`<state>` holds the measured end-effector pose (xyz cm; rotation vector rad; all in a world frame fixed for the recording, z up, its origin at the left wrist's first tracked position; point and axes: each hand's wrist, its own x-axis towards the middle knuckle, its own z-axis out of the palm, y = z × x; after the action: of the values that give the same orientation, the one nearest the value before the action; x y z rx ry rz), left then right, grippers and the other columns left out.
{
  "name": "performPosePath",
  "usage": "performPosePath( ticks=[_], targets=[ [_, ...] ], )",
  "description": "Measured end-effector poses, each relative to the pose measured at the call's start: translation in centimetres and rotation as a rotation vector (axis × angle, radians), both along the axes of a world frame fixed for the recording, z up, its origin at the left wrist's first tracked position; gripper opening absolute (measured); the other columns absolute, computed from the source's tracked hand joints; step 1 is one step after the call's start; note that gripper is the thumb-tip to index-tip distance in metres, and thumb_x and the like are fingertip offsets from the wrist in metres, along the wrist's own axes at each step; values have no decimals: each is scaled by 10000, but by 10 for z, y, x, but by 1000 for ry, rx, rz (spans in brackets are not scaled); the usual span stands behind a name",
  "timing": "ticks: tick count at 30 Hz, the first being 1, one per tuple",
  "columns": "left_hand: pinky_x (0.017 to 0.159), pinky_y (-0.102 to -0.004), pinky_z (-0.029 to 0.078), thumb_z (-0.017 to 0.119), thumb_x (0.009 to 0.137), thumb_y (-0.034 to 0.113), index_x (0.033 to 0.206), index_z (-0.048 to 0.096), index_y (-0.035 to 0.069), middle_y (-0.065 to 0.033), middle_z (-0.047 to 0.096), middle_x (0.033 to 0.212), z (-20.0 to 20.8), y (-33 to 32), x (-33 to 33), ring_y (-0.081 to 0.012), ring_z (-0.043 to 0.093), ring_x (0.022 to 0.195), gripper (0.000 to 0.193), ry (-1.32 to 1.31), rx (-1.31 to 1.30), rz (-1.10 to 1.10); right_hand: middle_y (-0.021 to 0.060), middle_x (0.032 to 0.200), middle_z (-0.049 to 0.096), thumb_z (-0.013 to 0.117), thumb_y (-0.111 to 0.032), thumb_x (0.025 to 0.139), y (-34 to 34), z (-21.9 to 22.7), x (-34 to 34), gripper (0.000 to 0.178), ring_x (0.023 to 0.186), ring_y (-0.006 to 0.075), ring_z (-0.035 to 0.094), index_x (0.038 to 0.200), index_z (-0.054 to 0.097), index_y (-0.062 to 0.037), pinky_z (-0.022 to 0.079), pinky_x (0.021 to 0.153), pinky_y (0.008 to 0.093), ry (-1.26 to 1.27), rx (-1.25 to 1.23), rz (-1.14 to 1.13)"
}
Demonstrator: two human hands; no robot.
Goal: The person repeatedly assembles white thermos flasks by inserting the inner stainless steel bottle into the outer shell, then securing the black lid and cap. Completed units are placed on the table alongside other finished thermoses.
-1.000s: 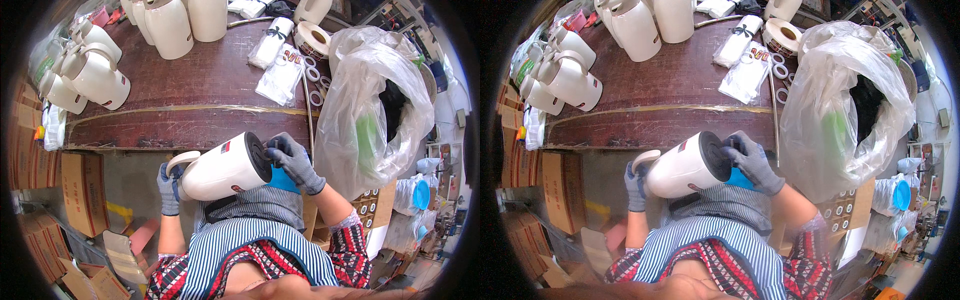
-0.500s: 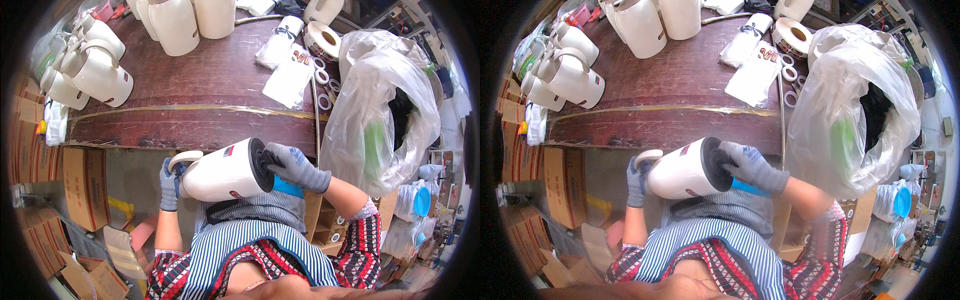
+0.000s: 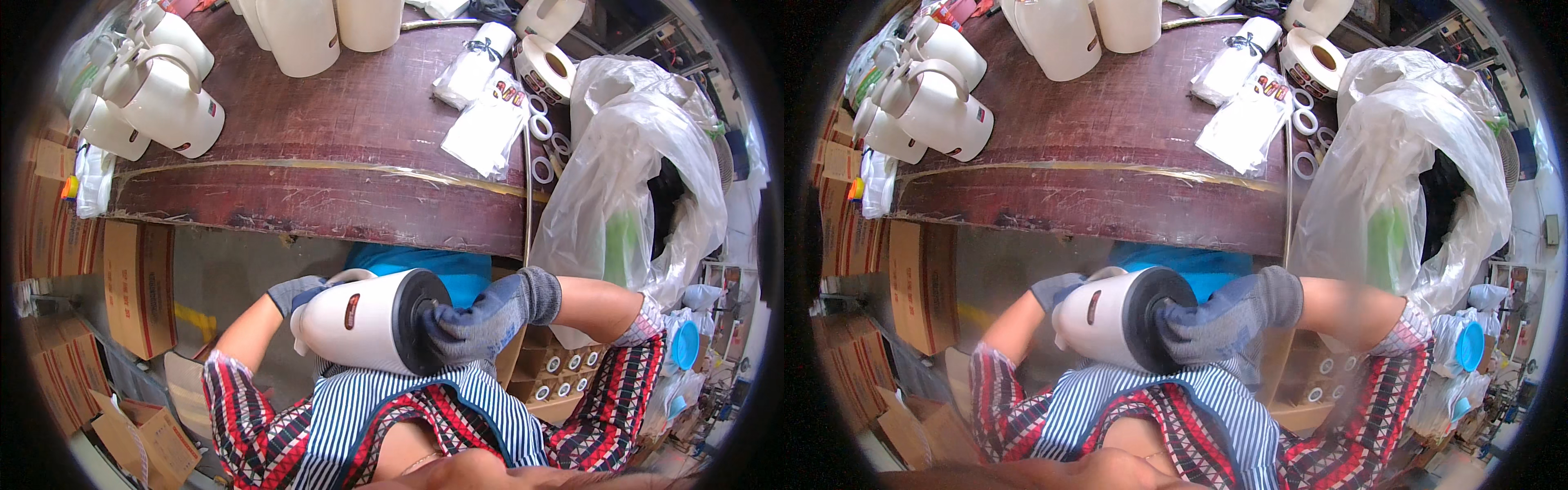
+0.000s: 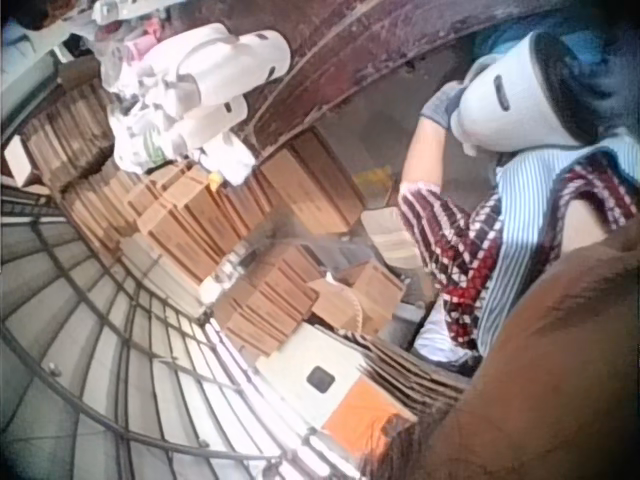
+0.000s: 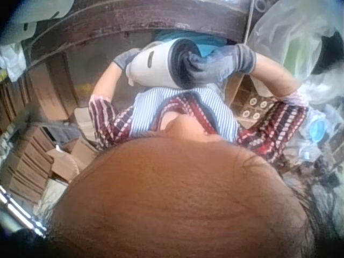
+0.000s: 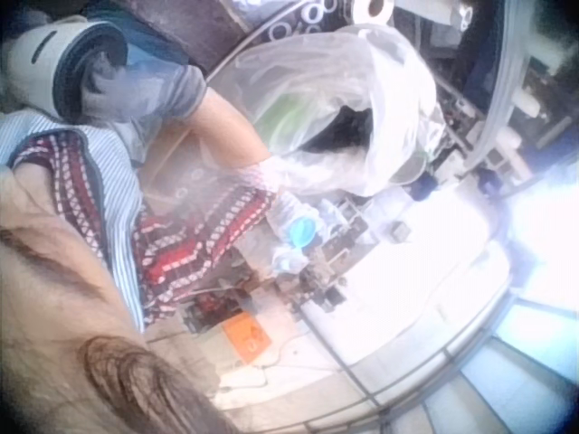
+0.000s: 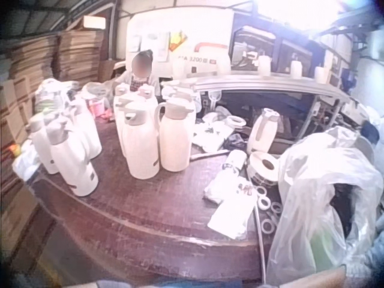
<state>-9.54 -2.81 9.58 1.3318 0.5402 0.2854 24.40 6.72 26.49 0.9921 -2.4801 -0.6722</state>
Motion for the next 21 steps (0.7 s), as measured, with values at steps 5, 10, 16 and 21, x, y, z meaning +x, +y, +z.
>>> performPosePath(
  ticks=[5, 10, 16, 21],
  targets=[
    [1165, -342, 413, 809, 867, 273, 1514, 507, 101, -94, 583, 1466, -50, -13, -22, -245, 525, 1375, 734, -77, -231, 310, 81, 1157, 667, 695, -201, 822, 23, -17, 24, 255, 1032, 237, 640, 1074, 686, -163, 554, 790, 388, -42, -639, -894],
    [1086, -343, 499, 498, 1106, 292, 1471, 533, 82, -109, 682, 1338, -8, -16, -20, -218, 642, 1225, 422, 289, -207, 616, 137, 1353, 586, 686, -266, 844, 39, -88, 43, 438, 1218, 328, 571, 1257, 642, -125, 492, 1043, 437, 37, -565, -1373],
    [1031, -340, 529, 616, 1053, 203, 1425, 561, 21, -91, 685, 1322, -27, -20, -4, -186, 648, 1174, 418, -84, -334, 800, 199, 1564, 417, 610, -587, 875, -42, -41, -19, 664, 1464, 534, 311, 1412, 590, -198, 254, 1193, 666, -104, -1145, -589],
    [847, -380, 565, 749, 773, 73, 961, 688, 26, -96, 709, 914, 45, -38, -1, -255, 693, 903, 203, 348, 742, 1371, 152, 1512, 495, 414, -398, 1119, -85, -102, -20, 567, 1373, 253, 503, 1575, 370, -63, 413, 1160, 385, 534, -2633, -886]
  ],
)
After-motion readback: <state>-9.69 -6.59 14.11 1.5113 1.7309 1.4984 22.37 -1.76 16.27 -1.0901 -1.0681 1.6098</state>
